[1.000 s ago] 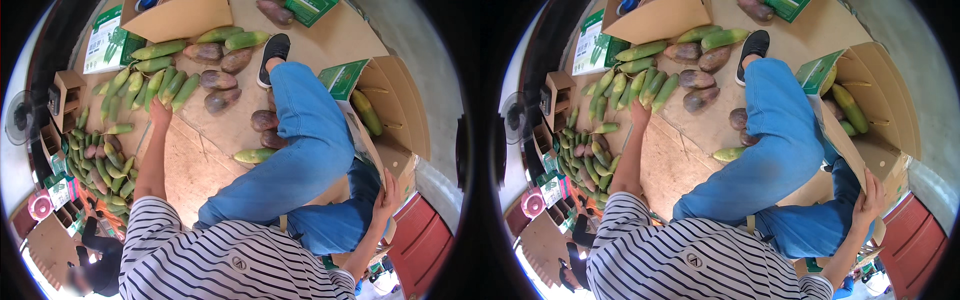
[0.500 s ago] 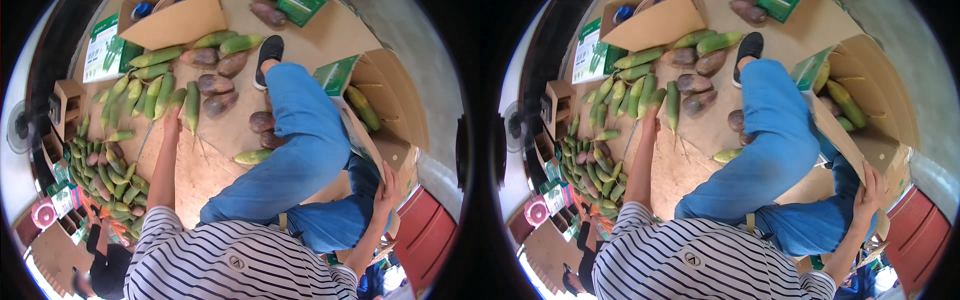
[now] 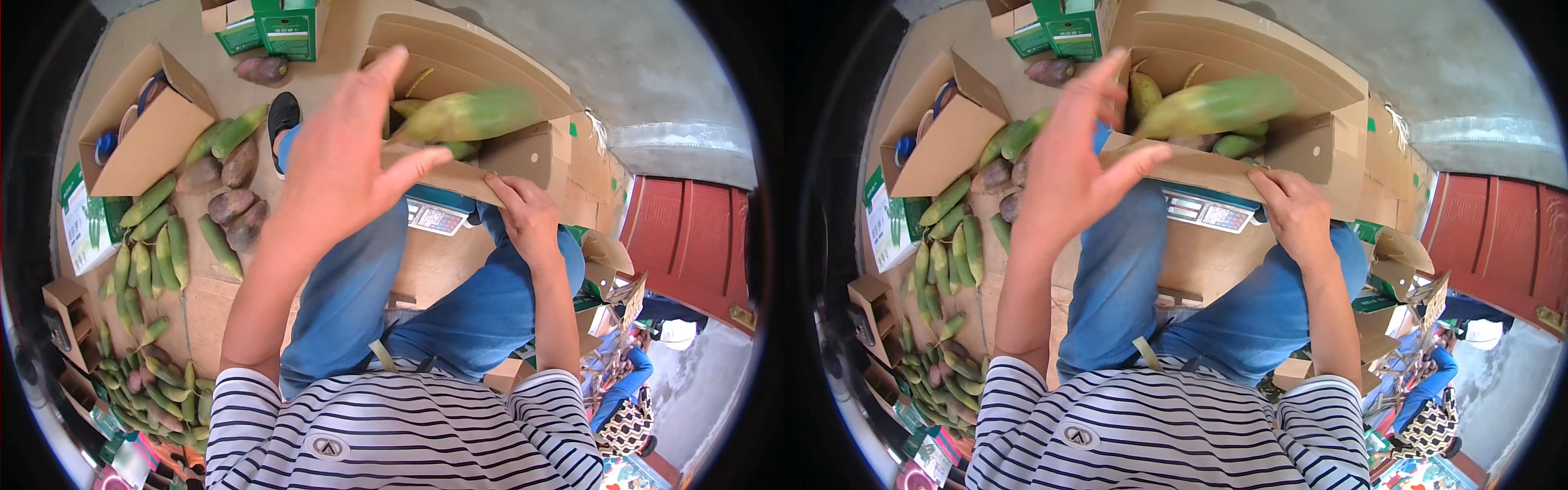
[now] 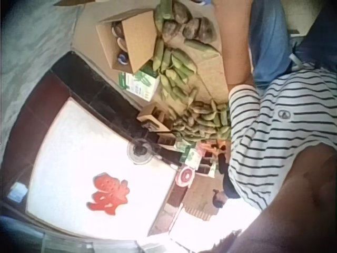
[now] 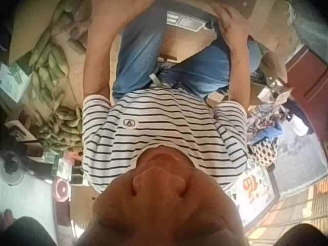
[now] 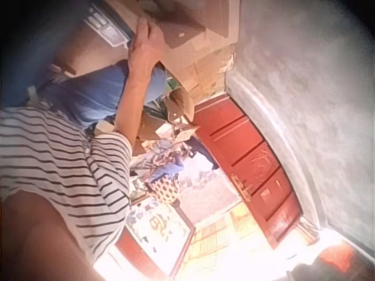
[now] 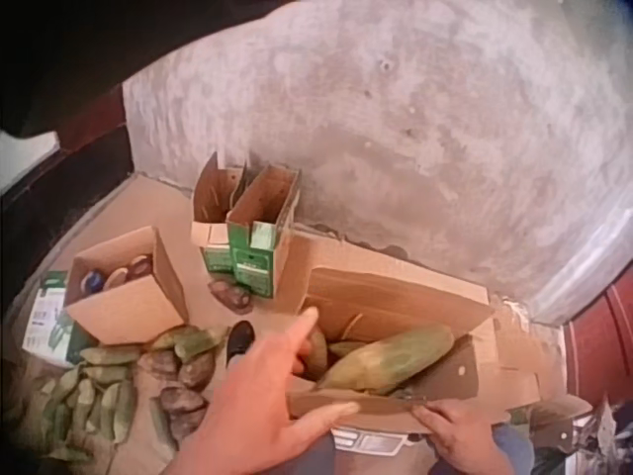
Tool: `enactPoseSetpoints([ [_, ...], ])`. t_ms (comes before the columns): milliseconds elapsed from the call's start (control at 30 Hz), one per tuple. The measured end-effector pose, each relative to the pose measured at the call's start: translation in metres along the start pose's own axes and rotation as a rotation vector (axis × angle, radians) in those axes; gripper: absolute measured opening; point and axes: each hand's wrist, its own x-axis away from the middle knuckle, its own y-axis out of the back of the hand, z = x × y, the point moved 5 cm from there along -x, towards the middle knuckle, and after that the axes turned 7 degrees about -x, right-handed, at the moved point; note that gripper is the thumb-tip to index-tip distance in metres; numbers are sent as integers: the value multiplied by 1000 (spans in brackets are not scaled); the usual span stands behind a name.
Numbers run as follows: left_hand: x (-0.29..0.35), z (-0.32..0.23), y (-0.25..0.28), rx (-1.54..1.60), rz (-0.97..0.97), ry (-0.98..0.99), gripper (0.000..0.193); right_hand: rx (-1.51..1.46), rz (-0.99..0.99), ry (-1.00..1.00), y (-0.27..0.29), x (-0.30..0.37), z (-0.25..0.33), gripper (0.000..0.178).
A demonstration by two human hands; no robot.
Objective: Weighing and packing produce into cardboard boxes.
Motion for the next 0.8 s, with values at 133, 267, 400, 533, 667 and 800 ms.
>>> enactPoseSetpoints([
  [133, 24, 52, 22, 100, -277, 190, 49, -44, 6, -23, -2, 2, -8, 45],
  [267, 147, 218, -2, 96, -237, 597, 39, -75, 40, -122, 7, 2, -11, 52],
  [400, 321, 348, 25, -487, -104, 823, 51, 13, 45, -66, 0, -1, -2, 53],
  [533, 399, 405, 17, -494, 96, 1184, 64, 16, 47, -106, 1, 0, -3, 54],
  [667, 452, 452, -47, -178, 67, 1449, 66, 26, 6, -34, 2, 6, -2, 53],
  [800, 444, 439, -39, -284, -161, 1393, 78, 25, 54, -40, -8, 3, -4, 57],
])
